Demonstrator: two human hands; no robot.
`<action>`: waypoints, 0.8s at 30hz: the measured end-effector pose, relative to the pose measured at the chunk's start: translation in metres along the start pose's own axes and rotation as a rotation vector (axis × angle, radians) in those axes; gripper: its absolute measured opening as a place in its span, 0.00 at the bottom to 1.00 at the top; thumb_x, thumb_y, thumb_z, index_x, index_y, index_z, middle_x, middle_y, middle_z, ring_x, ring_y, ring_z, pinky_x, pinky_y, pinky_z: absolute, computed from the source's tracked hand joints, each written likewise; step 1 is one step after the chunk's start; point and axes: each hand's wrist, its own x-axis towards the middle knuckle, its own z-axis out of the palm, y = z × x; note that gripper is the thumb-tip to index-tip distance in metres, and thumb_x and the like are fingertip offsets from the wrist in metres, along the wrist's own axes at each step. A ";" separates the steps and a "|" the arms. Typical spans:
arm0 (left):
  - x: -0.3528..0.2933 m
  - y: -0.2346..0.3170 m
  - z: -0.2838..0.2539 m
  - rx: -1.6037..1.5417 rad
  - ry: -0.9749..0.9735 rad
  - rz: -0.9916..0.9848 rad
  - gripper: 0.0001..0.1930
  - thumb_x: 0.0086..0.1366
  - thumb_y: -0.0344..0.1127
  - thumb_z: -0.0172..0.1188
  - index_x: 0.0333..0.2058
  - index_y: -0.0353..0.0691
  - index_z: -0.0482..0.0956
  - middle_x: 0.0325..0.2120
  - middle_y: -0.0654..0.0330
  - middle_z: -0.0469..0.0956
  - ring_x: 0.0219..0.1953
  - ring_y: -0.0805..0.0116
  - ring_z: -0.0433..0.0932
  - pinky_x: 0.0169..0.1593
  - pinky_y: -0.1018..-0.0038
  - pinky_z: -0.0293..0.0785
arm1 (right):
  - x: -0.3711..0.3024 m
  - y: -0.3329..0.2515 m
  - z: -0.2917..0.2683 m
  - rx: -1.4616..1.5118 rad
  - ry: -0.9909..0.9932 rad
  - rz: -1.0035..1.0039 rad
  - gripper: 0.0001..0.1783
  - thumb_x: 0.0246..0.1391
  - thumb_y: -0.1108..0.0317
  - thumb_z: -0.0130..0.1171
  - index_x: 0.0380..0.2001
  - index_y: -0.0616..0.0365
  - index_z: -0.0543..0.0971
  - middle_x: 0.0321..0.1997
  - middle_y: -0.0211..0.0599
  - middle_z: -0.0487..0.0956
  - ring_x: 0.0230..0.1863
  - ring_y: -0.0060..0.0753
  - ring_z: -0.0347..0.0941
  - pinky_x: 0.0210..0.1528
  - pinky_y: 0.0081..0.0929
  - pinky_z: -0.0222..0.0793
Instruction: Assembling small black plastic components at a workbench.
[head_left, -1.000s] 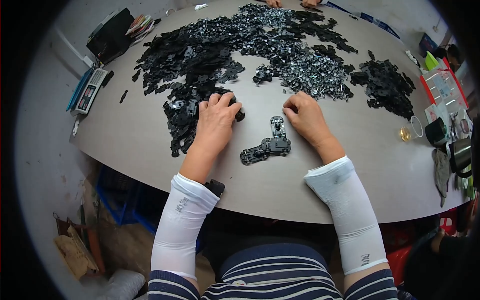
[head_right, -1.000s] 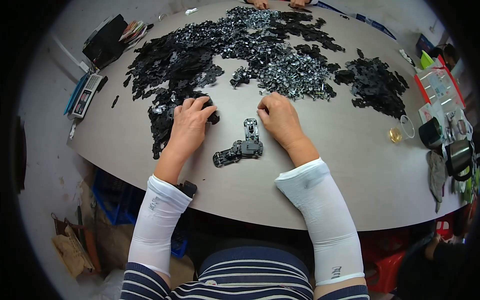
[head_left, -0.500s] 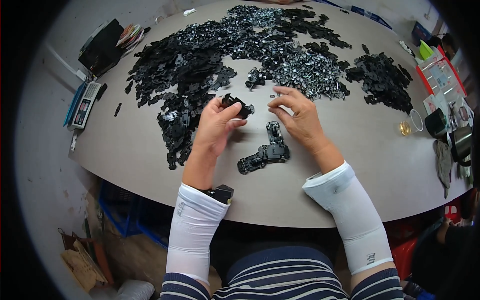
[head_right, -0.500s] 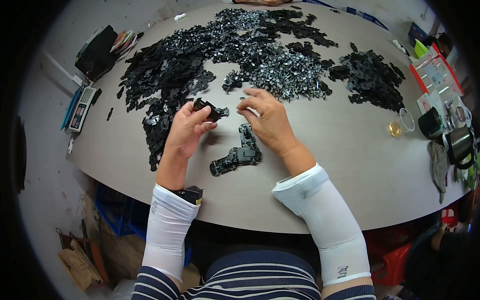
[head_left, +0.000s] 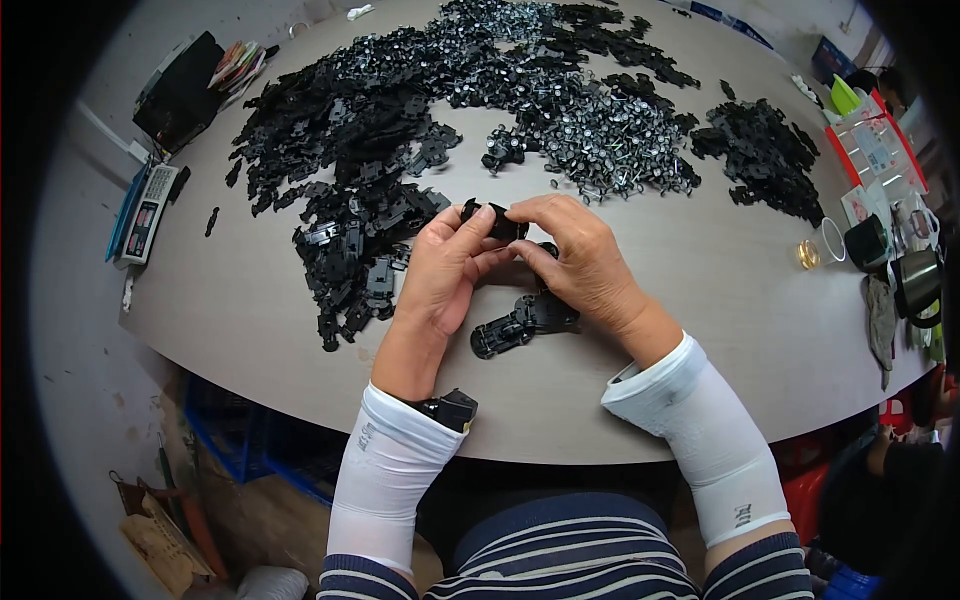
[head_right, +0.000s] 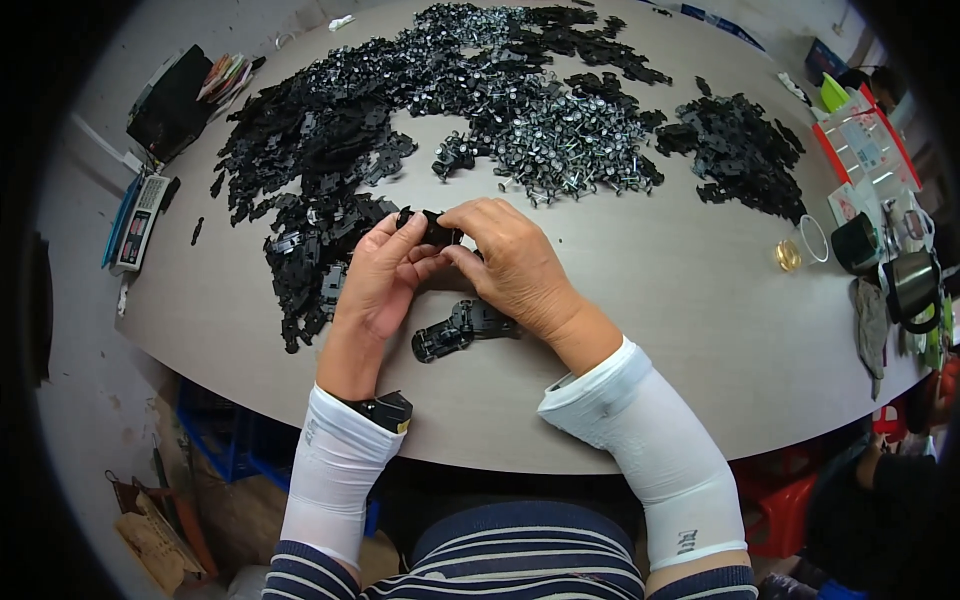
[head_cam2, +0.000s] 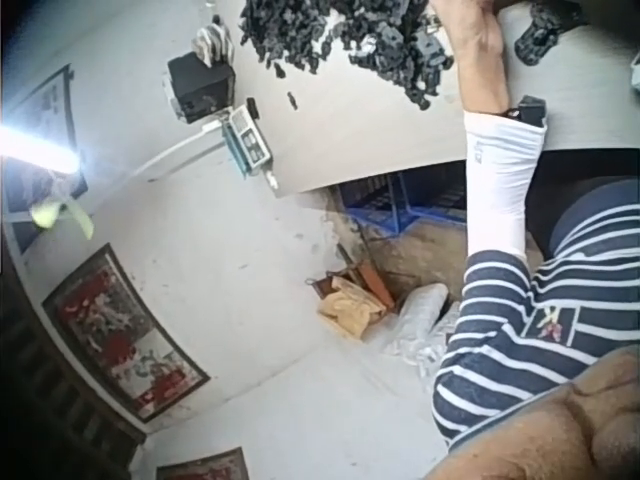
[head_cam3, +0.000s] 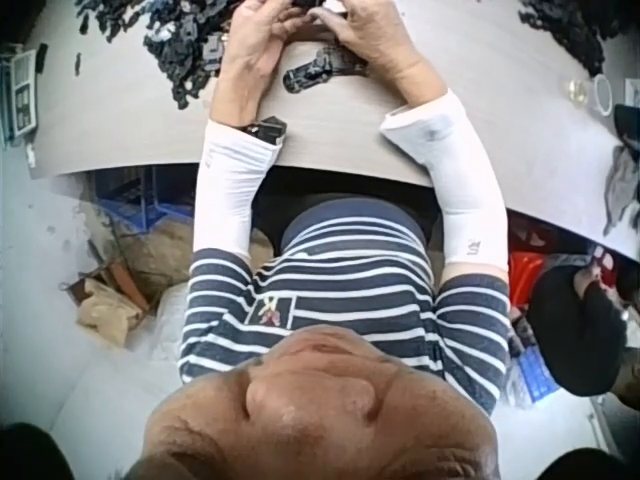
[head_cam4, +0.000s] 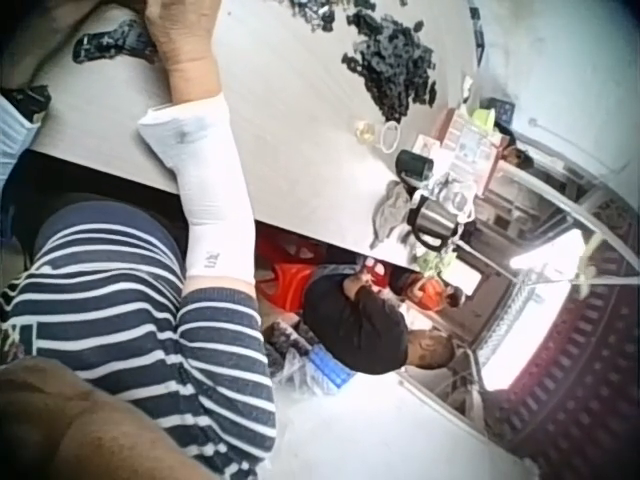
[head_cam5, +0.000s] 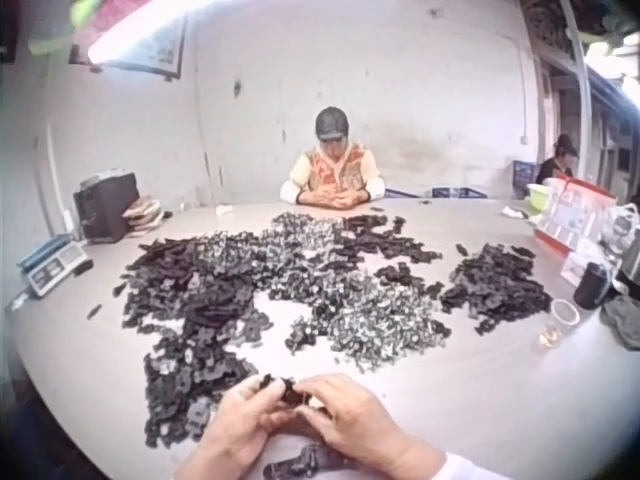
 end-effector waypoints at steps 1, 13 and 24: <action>-0.001 -0.001 0.000 0.003 0.007 0.017 0.06 0.69 0.34 0.58 0.40 0.40 0.74 0.35 0.63 0.78 0.37 0.73 0.79 0.43 0.73 0.79 | 0.000 0.001 0.000 -0.001 -0.004 -0.002 0.14 0.45 0.75 0.66 0.38 0.59 0.78 0.39 0.38 0.80 0.42 0.44 0.76 0.46 0.34 0.73; 0.001 -0.004 -0.005 0.171 0.049 0.132 0.15 0.69 0.34 0.59 0.51 0.36 0.71 0.36 0.63 0.79 0.31 0.77 0.78 0.37 0.79 0.78 | 0.004 -0.007 -0.004 0.104 0.074 0.001 0.15 0.47 0.76 0.66 0.40 0.59 0.79 0.45 0.41 0.81 0.46 0.44 0.78 0.50 0.32 0.74; -0.006 -0.001 0.002 0.159 -0.120 0.071 0.15 0.69 0.35 0.58 0.51 0.35 0.77 0.39 0.63 0.81 0.38 0.78 0.78 0.42 0.78 0.76 | 0.000 0.002 -0.006 0.038 0.017 0.007 0.15 0.47 0.76 0.65 0.40 0.59 0.78 0.43 0.40 0.80 0.42 0.43 0.78 0.44 0.31 0.76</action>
